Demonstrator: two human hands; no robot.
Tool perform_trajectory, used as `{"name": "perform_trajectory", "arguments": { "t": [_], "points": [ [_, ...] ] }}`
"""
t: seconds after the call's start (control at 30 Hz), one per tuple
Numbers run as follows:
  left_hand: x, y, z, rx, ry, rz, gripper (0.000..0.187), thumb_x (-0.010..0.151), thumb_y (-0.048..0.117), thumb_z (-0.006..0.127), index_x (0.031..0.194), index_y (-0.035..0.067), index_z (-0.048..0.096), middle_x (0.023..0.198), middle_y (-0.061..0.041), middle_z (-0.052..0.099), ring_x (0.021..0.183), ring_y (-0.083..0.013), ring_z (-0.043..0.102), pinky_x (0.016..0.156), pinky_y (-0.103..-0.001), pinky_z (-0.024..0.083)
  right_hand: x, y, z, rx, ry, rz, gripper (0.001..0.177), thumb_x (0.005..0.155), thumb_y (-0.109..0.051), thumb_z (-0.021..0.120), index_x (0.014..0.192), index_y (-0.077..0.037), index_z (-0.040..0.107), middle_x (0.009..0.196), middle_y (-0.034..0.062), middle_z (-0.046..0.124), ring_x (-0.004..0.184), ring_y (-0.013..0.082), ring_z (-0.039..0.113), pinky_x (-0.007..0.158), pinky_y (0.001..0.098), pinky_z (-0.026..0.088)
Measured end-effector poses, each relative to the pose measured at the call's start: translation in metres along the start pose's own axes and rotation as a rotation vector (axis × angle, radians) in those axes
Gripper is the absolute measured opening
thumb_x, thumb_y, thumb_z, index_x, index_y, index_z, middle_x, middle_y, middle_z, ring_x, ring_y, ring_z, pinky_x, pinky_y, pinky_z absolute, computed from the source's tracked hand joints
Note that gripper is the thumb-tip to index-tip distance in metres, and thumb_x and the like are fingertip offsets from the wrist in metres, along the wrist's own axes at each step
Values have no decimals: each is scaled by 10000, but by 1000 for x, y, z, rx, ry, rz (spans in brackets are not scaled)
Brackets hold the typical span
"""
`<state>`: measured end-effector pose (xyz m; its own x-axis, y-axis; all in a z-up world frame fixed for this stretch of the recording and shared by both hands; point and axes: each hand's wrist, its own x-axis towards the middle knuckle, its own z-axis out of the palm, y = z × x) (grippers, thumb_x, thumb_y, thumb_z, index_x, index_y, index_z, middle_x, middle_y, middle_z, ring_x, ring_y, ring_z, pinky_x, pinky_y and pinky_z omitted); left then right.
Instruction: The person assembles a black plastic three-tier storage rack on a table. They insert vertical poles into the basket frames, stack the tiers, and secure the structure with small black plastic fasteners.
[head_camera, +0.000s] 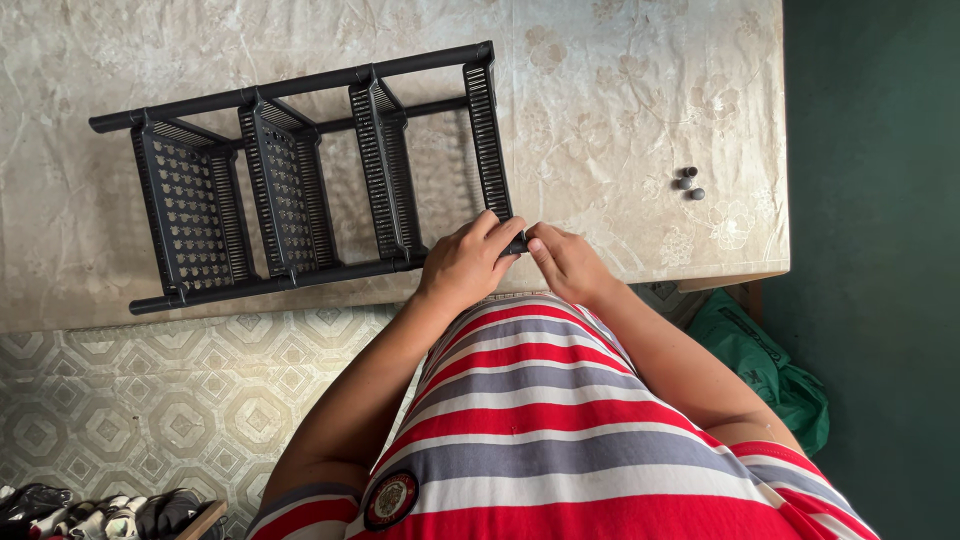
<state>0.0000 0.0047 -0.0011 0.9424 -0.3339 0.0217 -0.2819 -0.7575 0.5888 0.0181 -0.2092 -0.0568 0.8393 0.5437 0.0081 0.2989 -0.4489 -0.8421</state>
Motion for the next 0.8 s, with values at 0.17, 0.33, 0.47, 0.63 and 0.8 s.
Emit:
{"name": "perform_trajectory", "arguments": {
  "t": [0.17,0.33,0.47,0.63,0.8],
  "points": [
    [0,-5,-19,-4,-31,45,541,878,307,772,1389,288,595,990,-53,640,805,-292,716,698,-413,590,-3,-14,-13,-118,8,-132,224,1014,-207,567,1101,-1,548,1010,172,661,761,354,686,636,441,531],
    [6,-5,-25,-1,-176,-54,540,886,357,758,1396,324,584,1032,-68,711,819,-341,724,683,-441,585,2,-13,-16,-287,-38,-153,209,1009,-183,593,1127,-13,565,1001,160,656,739,370,664,641,460,527],
    [7,-7,-21,-50,-155,-26,549,880,339,752,1403,328,583,1084,-64,737,853,-331,733,705,-428,593,7,-3,-14,-272,-66,-177,206,999,-158,583,1139,-7,569,963,179,662,731,399,643,639,476,518],
    [6,-13,-17,-81,-149,-6,546,881,313,745,1402,296,585,1111,-65,736,883,-325,732,719,-423,596,7,15,-6,-182,-134,-119,202,1042,-190,524,1122,-6,545,901,216,644,758,442,625,661,503,500],
    [6,-13,-14,-74,-150,-14,528,881,312,747,1383,273,590,1143,-62,736,912,-321,732,736,-428,593,1,20,6,121,-203,139,319,1130,-317,425,1051,-19,508,782,171,569,726,323,572,688,436,474]
  ]
}}
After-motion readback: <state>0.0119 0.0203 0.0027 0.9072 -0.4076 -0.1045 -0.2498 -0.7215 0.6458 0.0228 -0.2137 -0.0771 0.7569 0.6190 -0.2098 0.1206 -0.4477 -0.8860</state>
